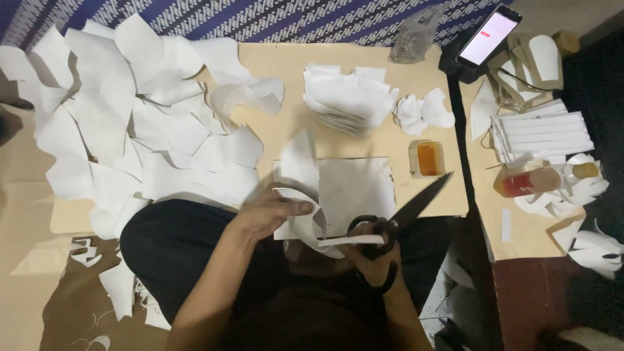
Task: The person sits cross-legged on the floor and uses scissors to cut white paper pieces into curved shapes. They repeatedly pick up paper, cut along curved lines, and place the finished pieces into a growing stack on the table.
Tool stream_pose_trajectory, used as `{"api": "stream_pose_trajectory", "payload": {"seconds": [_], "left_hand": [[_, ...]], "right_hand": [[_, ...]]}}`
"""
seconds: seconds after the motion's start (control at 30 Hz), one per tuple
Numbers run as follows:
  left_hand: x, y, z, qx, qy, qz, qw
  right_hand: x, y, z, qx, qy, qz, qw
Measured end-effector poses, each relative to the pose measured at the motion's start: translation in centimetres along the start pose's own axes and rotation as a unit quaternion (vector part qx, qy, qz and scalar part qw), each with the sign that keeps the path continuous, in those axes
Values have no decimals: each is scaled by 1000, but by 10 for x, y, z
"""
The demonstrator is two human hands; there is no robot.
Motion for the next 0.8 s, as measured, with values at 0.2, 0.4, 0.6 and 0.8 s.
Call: {"api": "stream_pose_trajectory", "payload": {"seconds": [0.2, 0.4, 0.6, 0.8], "left_hand": [[-2, 10, 39, 204, -43, -191, 959], [-21, -10, 59, 314, -2, -111, 943], [-29, -27, 62, 380, -30, -99, 919], [-26, -33, 71, 523, -33, -4, 852]], "right_hand": [[2, 7, -51, 25, -338, -300, 892], [-12, 18, -41, 154, -222, -430, 862], [-15, 31, -19, -141, -332, -496, 790], [-6, 41, -61, -123, -267, -472, 831]]}}
Point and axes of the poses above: each hand's wrist, its own x-axis towards the middle knuckle, its own y-axis out of the back of the hand, z = x × y, the point moved 3 cm from there along x, towards the middle knuckle, and after that the axes turned 12 degrees about -x, right-handed, at the moved point
